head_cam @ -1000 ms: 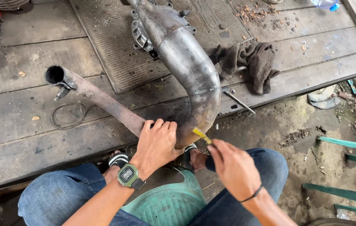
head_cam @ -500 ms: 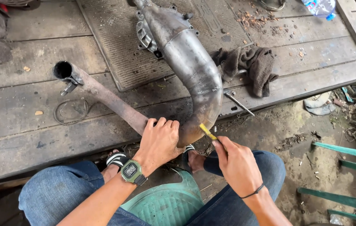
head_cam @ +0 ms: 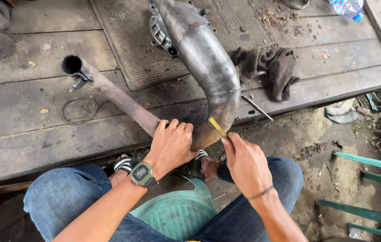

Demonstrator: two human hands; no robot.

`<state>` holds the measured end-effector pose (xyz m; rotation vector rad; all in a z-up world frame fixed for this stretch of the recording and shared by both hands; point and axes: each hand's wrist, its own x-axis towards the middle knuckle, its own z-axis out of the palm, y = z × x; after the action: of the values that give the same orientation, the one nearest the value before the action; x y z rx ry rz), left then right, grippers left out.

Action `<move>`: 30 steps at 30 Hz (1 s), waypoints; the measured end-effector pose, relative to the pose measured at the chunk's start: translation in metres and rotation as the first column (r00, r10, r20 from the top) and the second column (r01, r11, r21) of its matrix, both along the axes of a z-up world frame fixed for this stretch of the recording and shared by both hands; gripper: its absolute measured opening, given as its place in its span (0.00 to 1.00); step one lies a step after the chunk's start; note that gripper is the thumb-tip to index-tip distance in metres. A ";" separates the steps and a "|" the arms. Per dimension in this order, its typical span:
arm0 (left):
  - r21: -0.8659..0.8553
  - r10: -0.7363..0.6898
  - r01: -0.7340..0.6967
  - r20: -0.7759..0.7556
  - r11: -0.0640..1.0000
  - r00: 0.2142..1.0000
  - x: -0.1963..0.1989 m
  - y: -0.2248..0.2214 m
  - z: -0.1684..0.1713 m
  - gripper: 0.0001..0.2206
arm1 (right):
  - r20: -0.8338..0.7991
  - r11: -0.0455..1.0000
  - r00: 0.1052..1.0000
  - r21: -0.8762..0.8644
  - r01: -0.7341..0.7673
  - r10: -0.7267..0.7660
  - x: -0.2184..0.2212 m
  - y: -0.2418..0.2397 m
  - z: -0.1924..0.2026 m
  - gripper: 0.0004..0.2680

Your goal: Cleaning a motorcycle exhaust pipe by scrubbing it with a small brush to remove surface debris.

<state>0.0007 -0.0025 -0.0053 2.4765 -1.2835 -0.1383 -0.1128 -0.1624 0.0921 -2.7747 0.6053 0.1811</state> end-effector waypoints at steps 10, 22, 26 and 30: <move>-0.017 -0.002 0.003 0.031 1.000 1.000 -0.002 0.000 -0.007 0.29 | -0.026 0.999 0.999 -0.011 0.046 -0.046 0.005 0.002 0.008 0.13; -0.020 -0.008 0.008 0.030 1.000 1.000 -0.001 -0.001 -0.008 0.28 | -0.115 0.996 0.990 -0.052 0.074 -0.080 -0.006 -0.001 0.013 0.13; -0.011 0.019 -0.018 0.028 1.000 0.999 0.001 -0.001 -0.003 0.29 | -0.146 0.994 0.986 -0.084 0.074 -0.086 -0.007 -0.010 0.013 0.13; 0.005 -0.005 0.005 0.004 1.000 1.000 0.000 -0.002 -0.005 0.30 | -0.134 0.993 0.989 -0.113 0.044 -0.060 -0.010 0.004 0.010 0.13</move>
<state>0.0008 -0.0044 -0.0102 2.4784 -1.2931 -0.1378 -0.1224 -0.1582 0.1021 -2.8656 0.7420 0.3389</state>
